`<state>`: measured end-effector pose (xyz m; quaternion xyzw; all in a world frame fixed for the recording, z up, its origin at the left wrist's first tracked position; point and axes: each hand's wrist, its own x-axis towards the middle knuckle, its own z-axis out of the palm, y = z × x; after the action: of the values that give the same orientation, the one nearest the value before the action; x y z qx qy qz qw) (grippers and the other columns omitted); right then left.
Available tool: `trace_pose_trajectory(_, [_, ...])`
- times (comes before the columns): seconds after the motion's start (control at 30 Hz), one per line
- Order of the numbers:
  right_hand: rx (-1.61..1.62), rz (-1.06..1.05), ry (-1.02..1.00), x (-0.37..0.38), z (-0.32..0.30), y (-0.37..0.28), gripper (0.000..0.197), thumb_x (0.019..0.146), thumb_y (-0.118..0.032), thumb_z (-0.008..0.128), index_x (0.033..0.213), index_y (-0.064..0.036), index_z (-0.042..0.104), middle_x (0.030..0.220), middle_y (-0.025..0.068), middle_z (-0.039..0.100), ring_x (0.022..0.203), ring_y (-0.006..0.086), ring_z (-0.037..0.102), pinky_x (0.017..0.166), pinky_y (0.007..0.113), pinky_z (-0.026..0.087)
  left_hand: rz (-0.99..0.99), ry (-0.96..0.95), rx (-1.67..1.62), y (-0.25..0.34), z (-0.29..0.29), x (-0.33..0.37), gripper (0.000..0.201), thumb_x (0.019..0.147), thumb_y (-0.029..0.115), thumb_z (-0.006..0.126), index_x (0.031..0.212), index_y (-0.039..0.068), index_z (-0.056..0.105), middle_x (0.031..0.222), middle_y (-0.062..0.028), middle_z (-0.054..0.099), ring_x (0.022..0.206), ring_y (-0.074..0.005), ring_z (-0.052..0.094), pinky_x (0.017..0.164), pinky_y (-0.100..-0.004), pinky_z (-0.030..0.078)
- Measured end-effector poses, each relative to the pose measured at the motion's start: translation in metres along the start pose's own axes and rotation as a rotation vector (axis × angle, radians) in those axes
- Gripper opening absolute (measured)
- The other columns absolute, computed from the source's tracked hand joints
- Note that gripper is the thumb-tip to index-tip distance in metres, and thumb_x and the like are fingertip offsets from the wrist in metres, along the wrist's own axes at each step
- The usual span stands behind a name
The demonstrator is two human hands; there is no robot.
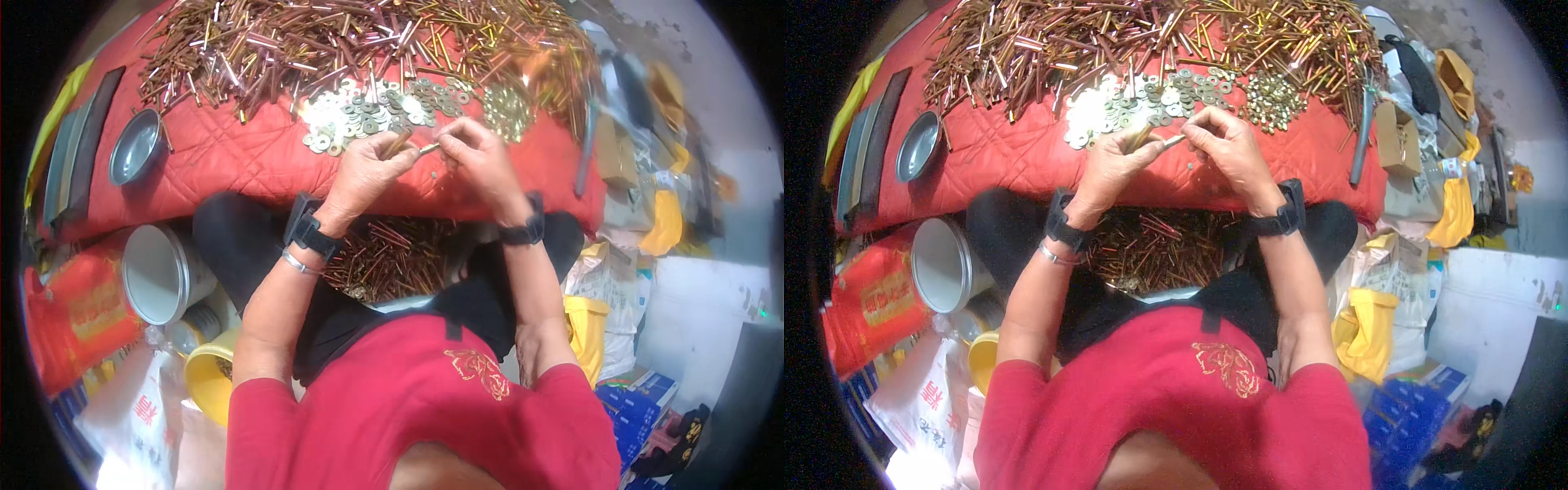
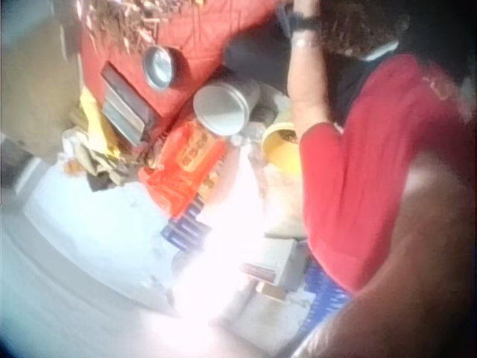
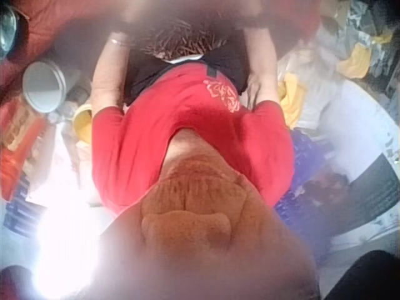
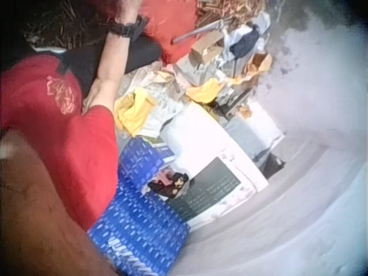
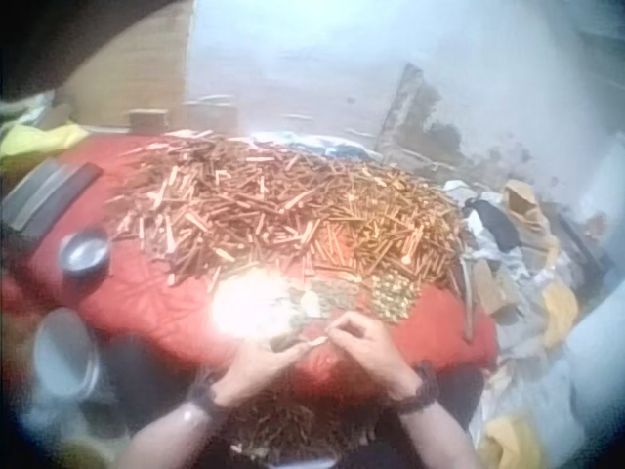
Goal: Assembling metal washers and nuts onto threaded rods.
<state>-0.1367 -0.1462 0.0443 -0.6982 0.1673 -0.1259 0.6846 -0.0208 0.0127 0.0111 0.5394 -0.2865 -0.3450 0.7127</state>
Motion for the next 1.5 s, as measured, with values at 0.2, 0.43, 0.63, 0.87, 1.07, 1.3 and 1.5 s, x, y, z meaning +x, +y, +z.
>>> trace_pose_trajectory(0.2, [-0.176,-0.244,-0.013,-0.001,0.004,-0.004,0.005,0.087,-0.003,0.063,0.091,-0.0009,0.062,0.081,0.0013,0.06,0.075,0.0072,0.056,0.066,0.022,0.046,-0.405,-0.152,-0.259,0.015,-0.015,0.004,0.023,0.088,0.025,0.066,0.09,0.002,0.066,0.061,0.0081,0.047,0.051,-0.0003,0.036,0.046,-0.0189,0.029])
trace_pose_trajectory(0.43, [-0.258,-0.327,0.061,0.003,0.002,0.006,0.004,0.086,-0.003,0.061,0.089,-0.0005,0.061,0.083,0.0063,0.061,0.078,0.015,0.059,0.07,0.027,0.047,-0.517,-0.135,-0.314,0.01,-0.013,0.011,0.022,0.091,0.022,0.061,0.093,0.0,0.062,0.057,0.0087,0.037,0.045,-0.0004,0.03,0.039,-0.0173,0.022])
trace_pose_trajectory(0.63, [-0.641,-0.389,0.026,0.002,-0.014,0.03,0.02,0.094,-0.02,0.054,0.092,-0.0014,0.061,0.072,0.0097,0.058,0.068,0.0212,0.059,0.062,0.031,0.046,0.086,-0.075,0.646,0.011,0.001,0.007,0.013,0.086,0.013,0.067,0.077,0.003,0.064,0.061,0.007,0.047,0.057,-0.0035,0.04,0.049,-0.0245,0.033])
trace_pose_trajectory(0.87, [-0.475,-0.559,0.17,0.006,-0.007,0.027,0.02,0.094,-0.014,0.051,0.11,-0.0042,0.058,0.089,0.0114,0.062,0.077,0.032,0.062,0.068,0.036,0.049,-0.235,0.029,0.172,0.007,0.01,0.011,0.016,0.088,0.017,0.066,0.078,0.004,0.067,0.06,0.0082,0.047,0.052,-0.0017,0.037,0.047,-0.0204,0.026])
trace_pose_trajectory(1.07, [-0.512,-0.476,0.159,-0.003,-0.003,0.025,0.031,0.092,-0.01,0.053,0.122,-0.0058,0.051,0.104,0.0162,0.063,0.09,0.0329,0.064,0.078,0.039,0.049,-0.253,-0.063,0.131,-0.005,0.009,0.005,0.011,0.088,0.016,0.067,0.084,0.006,0.069,0.061,0.0112,0.044,0.053,0.0005,0.033,0.047,-0.0193,0.023])
trace_pose_trajectory(1.3, [-0.3,-0.481,0.196,0.0,-0.004,0.029,0.041,0.092,-0.013,0.055,0.132,-0.0057,0.046,0.099,0.0188,0.066,0.091,0.0314,0.066,0.074,0.038,0.051,-0.374,-0.004,0.028,-0.002,0.011,0.009,0.019,0.089,0.022,0.066,0.087,0.003,0.07,0.057,0.0091,0.044,0.046,-0.001,0.032,0.043,-0.0193,0.02])
trace_pose_trajectory(1.5, [-0.43,-0.443,0.159,0.0,-0.007,0.031,0.046,0.089,-0.006,0.054,0.134,-0.0074,0.044,0.104,0.018,0.063,0.095,0.0292,0.064,0.08,0.036,0.05,-0.378,-0.035,0.014,0.001,0.017,0.005,0.017,0.088,0.02,0.067,0.087,0.004,0.069,0.059,0.0104,0.043,0.049,-0.0002,0.032,0.045,-0.0189,0.019])
